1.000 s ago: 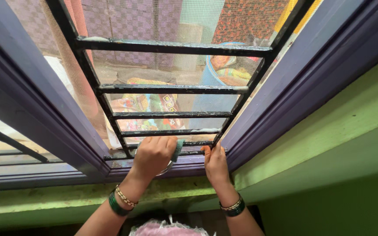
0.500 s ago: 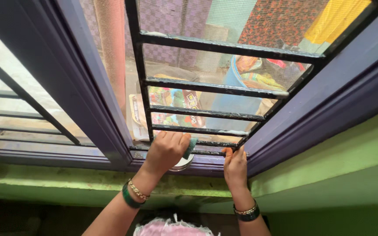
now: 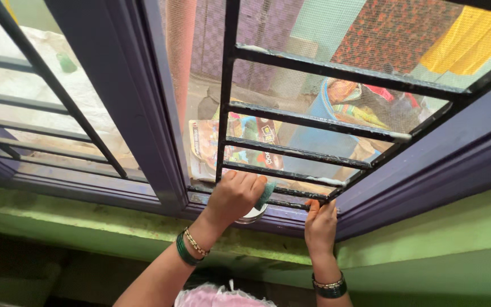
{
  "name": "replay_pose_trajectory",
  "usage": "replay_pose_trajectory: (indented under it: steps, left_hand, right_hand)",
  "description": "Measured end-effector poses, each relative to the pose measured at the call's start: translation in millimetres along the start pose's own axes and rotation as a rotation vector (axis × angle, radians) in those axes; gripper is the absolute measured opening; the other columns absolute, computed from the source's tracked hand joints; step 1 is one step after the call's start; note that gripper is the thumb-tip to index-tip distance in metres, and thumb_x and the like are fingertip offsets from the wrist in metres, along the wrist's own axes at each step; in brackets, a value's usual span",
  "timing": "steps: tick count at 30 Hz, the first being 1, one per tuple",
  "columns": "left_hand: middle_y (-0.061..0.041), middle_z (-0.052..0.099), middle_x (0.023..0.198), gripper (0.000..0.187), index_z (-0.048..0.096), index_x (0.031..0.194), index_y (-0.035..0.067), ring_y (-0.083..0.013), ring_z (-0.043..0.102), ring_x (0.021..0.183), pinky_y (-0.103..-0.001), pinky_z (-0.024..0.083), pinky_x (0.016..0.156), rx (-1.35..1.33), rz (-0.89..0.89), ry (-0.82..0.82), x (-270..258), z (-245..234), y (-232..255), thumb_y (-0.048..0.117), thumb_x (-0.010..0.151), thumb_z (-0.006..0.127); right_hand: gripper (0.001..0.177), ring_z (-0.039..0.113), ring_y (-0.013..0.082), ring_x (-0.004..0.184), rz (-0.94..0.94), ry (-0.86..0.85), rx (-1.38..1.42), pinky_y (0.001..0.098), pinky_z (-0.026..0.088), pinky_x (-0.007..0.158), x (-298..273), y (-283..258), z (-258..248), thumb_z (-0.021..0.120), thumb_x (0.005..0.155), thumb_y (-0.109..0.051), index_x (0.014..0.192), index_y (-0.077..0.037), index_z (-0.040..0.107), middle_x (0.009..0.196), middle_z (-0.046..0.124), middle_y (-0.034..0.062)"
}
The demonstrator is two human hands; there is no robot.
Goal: The person cleans a window frame and bars with a sponge, starting by unlocking a padlock and then rubbing the purple frame and black metal bars with the sponge.
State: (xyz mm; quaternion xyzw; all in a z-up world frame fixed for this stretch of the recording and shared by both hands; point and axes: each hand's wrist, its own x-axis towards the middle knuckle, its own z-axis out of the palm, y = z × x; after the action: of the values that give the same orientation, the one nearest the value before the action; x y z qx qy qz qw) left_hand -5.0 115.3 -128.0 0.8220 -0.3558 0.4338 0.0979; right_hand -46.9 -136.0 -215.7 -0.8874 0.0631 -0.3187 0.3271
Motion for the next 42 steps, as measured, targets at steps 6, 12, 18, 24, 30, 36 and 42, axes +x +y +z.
replay_pose_trajectory:
  steps: [6,12,18,24,30,36,42]
  left_hand:
    - [-0.001,0.058,0.074,0.004,0.059,0.086,0.014,-0.0189,0.061,0.068,-0.036,0.046,0.064,-0.148,-0.04,0.018,18.4,28.3,33.3,0.016,0.086,0.062]
    - [0.0,0.057,0.075,0.005,0.061,0.091,0.013,-0.0183,0.061,0.071,-0.033,0.047,0.067,-0.108,-0.043,0.017,10.0,19.0,25.8,0.017,0.093,0.063]
    - [0.001,0.056,0.073,0.009,0.064,0.098,0.01,-0.0175,0.062,0.07,-0.033,0.047,0.065,-0.03,-0.012,0.035,-3.2,16.6,5.0,0.015,0.09,0.063]
    - [0.0,0.058,0.076,0.006,0.062,0.091,0.012,-0.0192,0.062,0.07,-0.033,0.047,0.064,-0.083,0.002,0.002,18.0,24.6,29.1,0.017,0.091,0.064]
    - [0.001,0.056,0.077,0.007,0.065,0.099,0.011,-0.0167,0.06,0.073,-0.032,0.047,0.068,0.008,0.026,0.056,-9.4,3.3,-5.4,0.017,0.095,0.063]
    - [0.003,0.054,0.071,0.008,0.061,0.09,0.014,-0.0169,0.059,0.069,-0.034,0.045,0.064,-0.093,-0.036,0.029,6.8,24.4,15.7,0.017,0.097,0.064]
    - [0.001,0.058,0.08,0.008,0.065,0.101,0.011,-0.0174,0.06,0.076,-0.033,0.047,0.07,-0.062,-0.026,0.047,-2.5,15.1,10.9,0.017,0.096,0.063]
  right_hand:
    - [0.018,0.062,0.0445,0.091,-0.036,0.002,-0.046,0.0541,0.047,0.08,-4.7,6.1,2.5,0.053,0.105,-0.017,0.107,0.0,0.054,0.094,0.067,0.0187]
    - [0.023,0.062,0.0452,0.087,0.056,-0.038,-0.037,0.0553,0.047,0.077,-4.1,7.6,3.7,0.052,0.105,-0.02,0.106,0.002,0.054,0.092,0.065,0.0196]
    - [0.027,0.061,0.0469,0.086,0.05,-0.056,-0.081,0.0565,0.047,0.075,-5.6,20.4,2.9,0.051,0.106,-0.023,0.109,0.003,0.054,0.092,0.064,0.0229]
    - [0.029,0.058,0.0516,0.089,-0.012,-0.001,-0.147,0.0578,0.045,0.078,-9.2,23.9,11.8,0.054,0.105,-0.02,0.116,0.007,0.053,0.093,0.061,0.0285]
    - [0.024,0.058,0.0493,0.09,0.002,-0.02,-0.105,0.0571,0.044,0.08,-8.0,16.6,10.1,0.054,0.105,-0.018,0.112,0.005,0.051,0.091,0.066,0.0219]
    - [0.028,0.058,0.0483,0.089,-0.014,0.011,-0.089,0.0562,0.045,0.081,-8.9,24.0,13.8,0.054,0.105,-0.018,0.117,0.007,0.047,0.093,0.066,0.0217]
    - [0.023,0.057,0.0487,0.092,0.007,0.008,-0.115,0.0577,0.043,0.083,-8.6,13.0,13.5,0.052,0.106,-0.018,0.113,0.003,0.049,0.094,0.065,0.0228]
